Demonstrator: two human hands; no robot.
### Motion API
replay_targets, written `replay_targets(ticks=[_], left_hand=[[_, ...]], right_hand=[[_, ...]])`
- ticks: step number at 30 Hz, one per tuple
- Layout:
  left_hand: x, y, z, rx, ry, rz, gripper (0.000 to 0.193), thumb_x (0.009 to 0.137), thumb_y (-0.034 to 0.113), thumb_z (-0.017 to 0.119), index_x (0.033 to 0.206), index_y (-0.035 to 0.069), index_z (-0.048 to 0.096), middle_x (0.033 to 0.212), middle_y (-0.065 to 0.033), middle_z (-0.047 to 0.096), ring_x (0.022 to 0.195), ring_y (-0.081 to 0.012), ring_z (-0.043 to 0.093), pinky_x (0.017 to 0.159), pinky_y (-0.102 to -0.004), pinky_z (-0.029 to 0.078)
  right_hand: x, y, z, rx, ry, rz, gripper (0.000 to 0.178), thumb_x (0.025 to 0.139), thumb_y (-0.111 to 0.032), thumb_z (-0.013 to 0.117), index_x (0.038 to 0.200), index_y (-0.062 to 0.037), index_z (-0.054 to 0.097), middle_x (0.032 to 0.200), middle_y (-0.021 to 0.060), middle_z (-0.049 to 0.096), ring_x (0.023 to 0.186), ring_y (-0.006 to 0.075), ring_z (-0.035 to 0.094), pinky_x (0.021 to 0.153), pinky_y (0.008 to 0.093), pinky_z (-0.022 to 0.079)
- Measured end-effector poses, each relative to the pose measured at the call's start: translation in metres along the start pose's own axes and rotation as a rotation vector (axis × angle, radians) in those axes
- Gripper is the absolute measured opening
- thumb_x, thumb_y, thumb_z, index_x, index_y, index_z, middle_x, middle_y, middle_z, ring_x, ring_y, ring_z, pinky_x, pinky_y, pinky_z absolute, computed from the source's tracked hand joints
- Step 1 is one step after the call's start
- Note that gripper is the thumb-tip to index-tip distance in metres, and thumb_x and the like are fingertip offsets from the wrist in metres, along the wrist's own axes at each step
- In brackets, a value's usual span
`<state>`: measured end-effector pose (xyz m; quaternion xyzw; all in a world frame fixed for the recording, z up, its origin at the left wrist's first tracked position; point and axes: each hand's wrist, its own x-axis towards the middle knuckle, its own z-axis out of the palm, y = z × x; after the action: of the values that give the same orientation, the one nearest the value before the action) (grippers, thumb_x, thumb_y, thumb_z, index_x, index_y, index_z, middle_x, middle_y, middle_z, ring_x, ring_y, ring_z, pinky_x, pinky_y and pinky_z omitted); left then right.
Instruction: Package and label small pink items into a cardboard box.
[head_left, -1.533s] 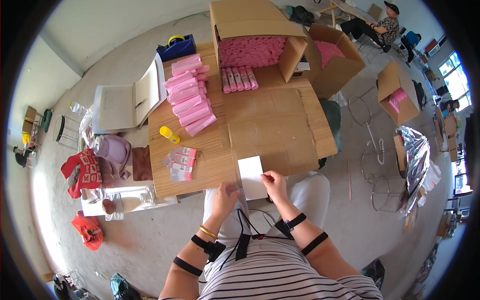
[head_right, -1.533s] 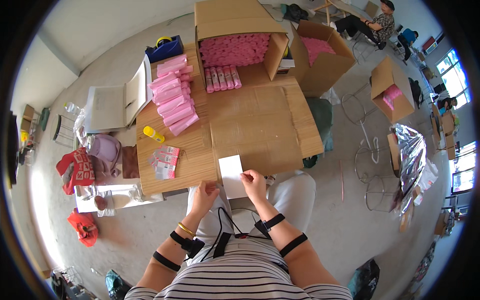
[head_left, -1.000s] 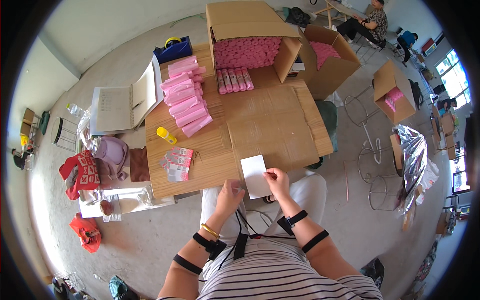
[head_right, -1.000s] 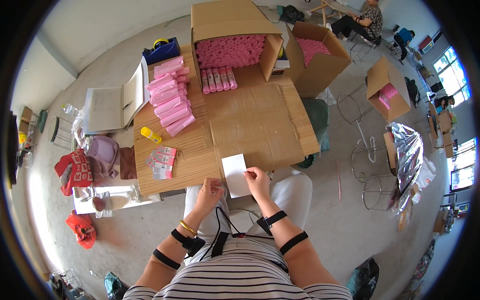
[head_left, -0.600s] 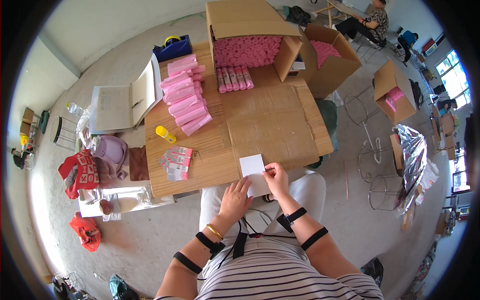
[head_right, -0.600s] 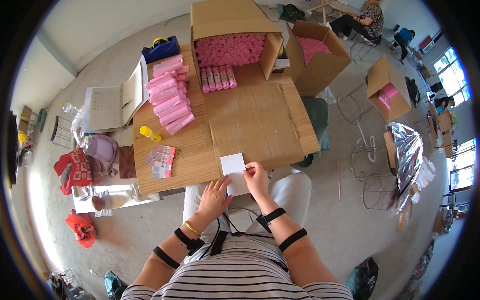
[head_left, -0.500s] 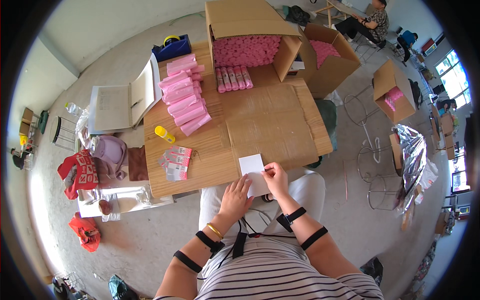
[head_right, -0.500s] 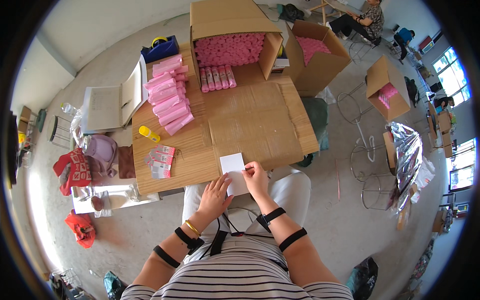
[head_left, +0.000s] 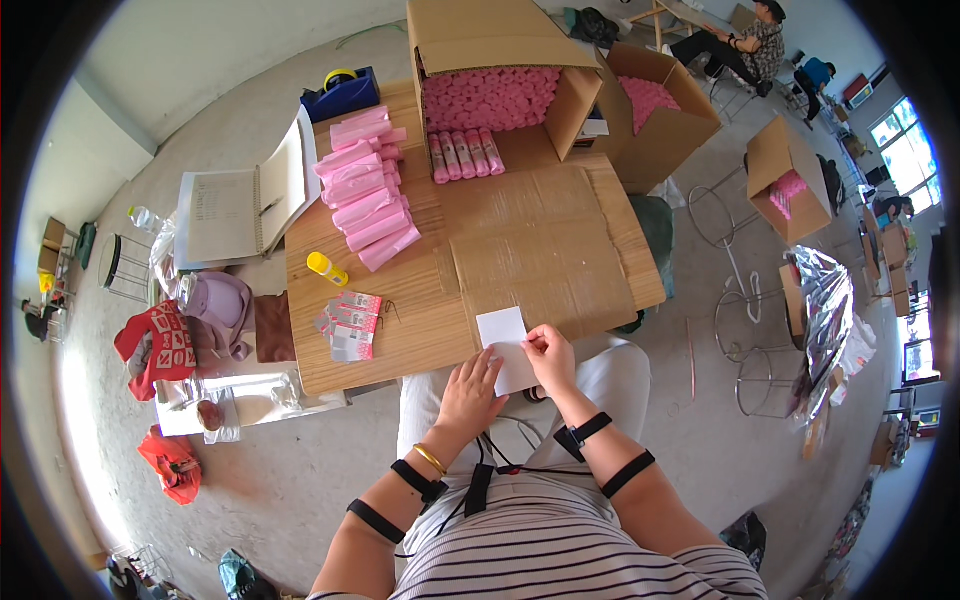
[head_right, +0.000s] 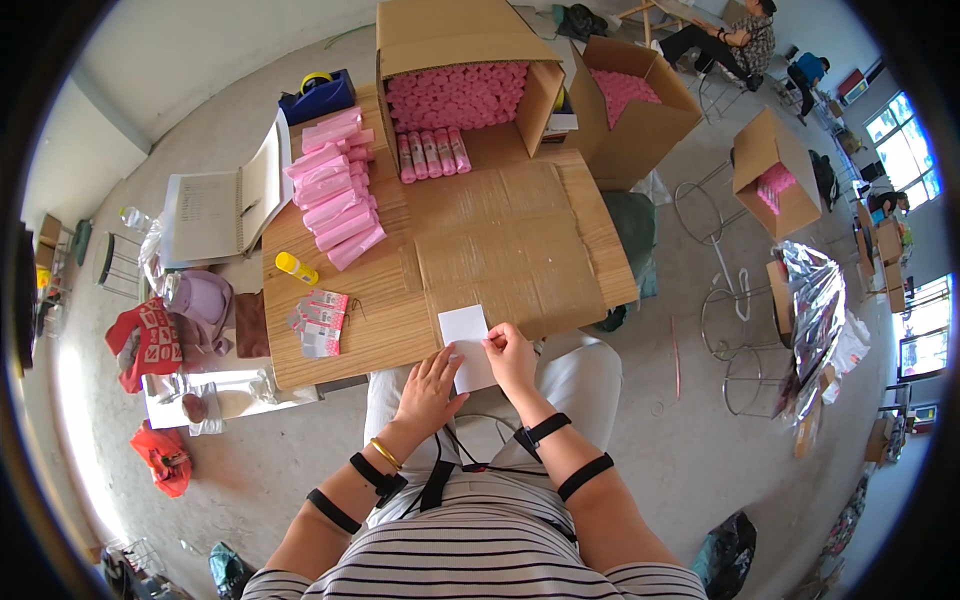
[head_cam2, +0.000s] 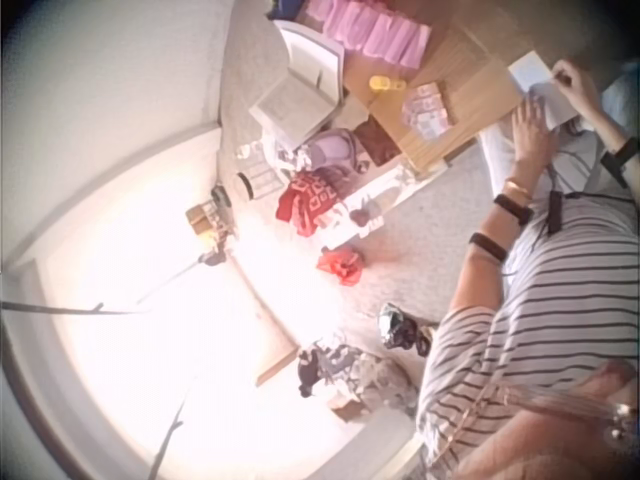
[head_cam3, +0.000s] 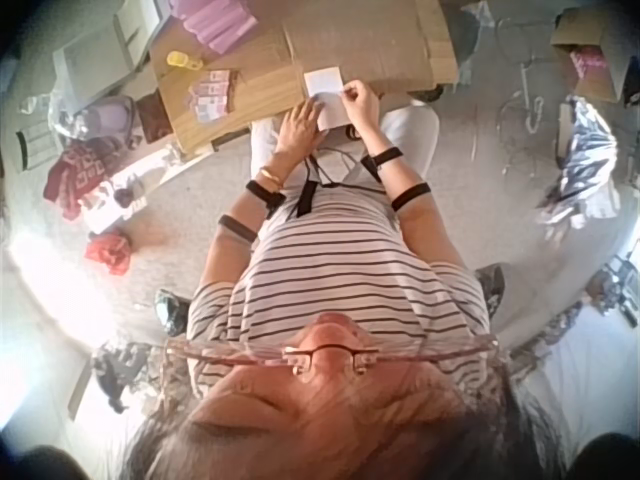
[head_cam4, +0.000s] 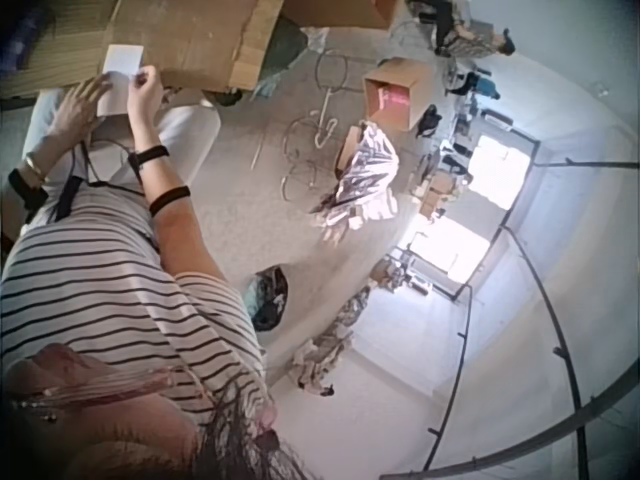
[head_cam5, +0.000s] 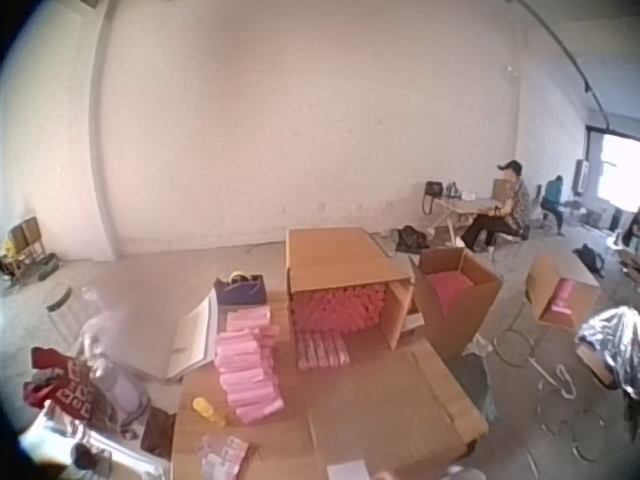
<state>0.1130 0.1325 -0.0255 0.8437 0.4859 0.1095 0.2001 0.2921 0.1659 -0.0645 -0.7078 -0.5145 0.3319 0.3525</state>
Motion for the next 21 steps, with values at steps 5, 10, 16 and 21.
replay_targets(ticks=[5,10,16,21], left_hand=[[0.0003,-0.0001,0.0003,-0.006,-0.005,-0.006,0.061,0.077,0.029,0.069,0.129,0.005,0.045,0.14,-0.0138,0.039,0.126,-0.0273,0.041,0.101,-0.0382,0.036],[0.0004,0.0006,-0.0019,-0.001,-0.02,-0.021,0.062,0.076,0.029,0.07,0.128,0.006,0.045,0.14,-0.0127,0.039,0.127,-0.0268,0.04,0.101,-0.0384,0.035],[0.0013,0.0017,-0.0033,-0.005,-0.01,-0.012,0.063,0.075,0.028,0.071,0.128,0.007,0.045,0.139,-0.0118,0.04,0.127,-0.0268,0.04,0.101,-0.0386,0.036],[0.0033,0.0015,-0.0052,-0.041,-0.006,-0.017,0.062,0.074,0.026,0.071,0.127,0.007,0.046,0.139,-0.012,0.04,0.125,-0.0276,0.042,0.101,-0.0395,0.036]], right_hand=[[0.0005,-0.0001,0.0008,0.006,0.004,-0.001,0.013,0.077,-0.014,0.071,0.083,-0.0075,0.061,0.069,0.0055,0.065,0.062,0.0184,0.063,0.06,0.0312,0.049],[0.0025,-0.0004,0.0008,0.03,0.006,-0.006,0.011,0.079,-0.008,0.07,0.083,-0.0035,0.061,0.067,0.0045,0.063,0.059,0.011,0.058,0.056,0.0258,0.047],[0.0062,0.0062,0.0002,0.113,-0.008,-0.01,0.011,0.078,-0.006,0.071,0.083,-0.0033,0.062,0.067,0.0035,0.063,0.06,0.009,0.057,0.057,0.0236,0.047],[0.0072,0.0059,-0.0018,0.16,-0.018,0.007,0.012,0.078,-0.008,0.07,0.084,-0.0032,0.062,0.067,0.0047,0.063,0.06,0.0111,0.058,0.058,0.0254,0.048]])
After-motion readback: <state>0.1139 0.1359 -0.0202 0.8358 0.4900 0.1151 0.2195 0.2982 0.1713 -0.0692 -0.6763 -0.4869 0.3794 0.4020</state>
